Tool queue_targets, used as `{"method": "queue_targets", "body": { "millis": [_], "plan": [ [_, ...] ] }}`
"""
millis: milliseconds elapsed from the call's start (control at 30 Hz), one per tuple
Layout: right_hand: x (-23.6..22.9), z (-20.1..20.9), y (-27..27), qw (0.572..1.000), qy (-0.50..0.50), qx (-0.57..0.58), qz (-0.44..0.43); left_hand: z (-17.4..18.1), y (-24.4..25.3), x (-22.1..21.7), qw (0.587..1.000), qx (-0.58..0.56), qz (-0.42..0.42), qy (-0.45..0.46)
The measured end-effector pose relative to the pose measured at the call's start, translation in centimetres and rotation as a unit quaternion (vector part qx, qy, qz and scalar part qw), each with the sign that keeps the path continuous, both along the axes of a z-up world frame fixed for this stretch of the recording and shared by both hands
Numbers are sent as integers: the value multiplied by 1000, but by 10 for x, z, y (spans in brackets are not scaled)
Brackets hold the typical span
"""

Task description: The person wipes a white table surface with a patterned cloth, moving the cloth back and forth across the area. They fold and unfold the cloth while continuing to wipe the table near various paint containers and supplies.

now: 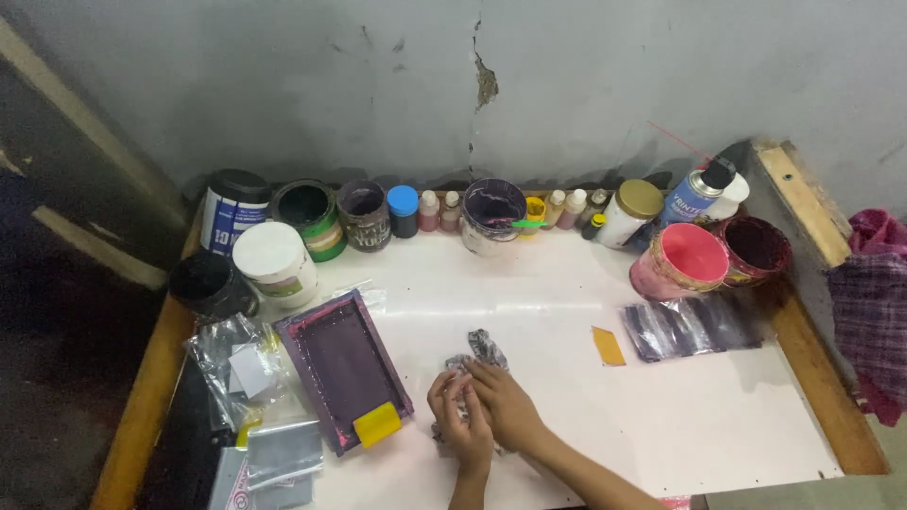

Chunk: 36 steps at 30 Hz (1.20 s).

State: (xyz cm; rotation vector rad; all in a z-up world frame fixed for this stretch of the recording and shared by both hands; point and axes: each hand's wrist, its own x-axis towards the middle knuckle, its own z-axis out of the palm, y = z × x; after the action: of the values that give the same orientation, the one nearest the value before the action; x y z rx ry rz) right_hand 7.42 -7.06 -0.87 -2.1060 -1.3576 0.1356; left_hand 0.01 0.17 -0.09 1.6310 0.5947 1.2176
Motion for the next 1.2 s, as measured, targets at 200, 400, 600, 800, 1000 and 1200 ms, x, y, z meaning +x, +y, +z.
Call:
{"method": "queue_targets", "body": {
  "millis": [200,400,600,800,1000,1200],
  "plan": [
    [94,-10,84,995,-26,24,-96,14,-1,1,1000,25,6,-7],
    [152,-57,123,978,-137,61,-144,9,0,2,997,71,25,-3],
    [210,-65,10,966,-146,23,-212,15,-3,3,999,49,-7,-7],
    [249,-68,7,881,-243,-124,-386,13,-4,3,999,46,-2,-2],
    [153,-57,107,940,-314,94,-91,13,-4,5,1000,31,-4,5],
    [139,-40,89,989,-132,70,18,2,-2,6,999,37,6,0]
  ]
}}
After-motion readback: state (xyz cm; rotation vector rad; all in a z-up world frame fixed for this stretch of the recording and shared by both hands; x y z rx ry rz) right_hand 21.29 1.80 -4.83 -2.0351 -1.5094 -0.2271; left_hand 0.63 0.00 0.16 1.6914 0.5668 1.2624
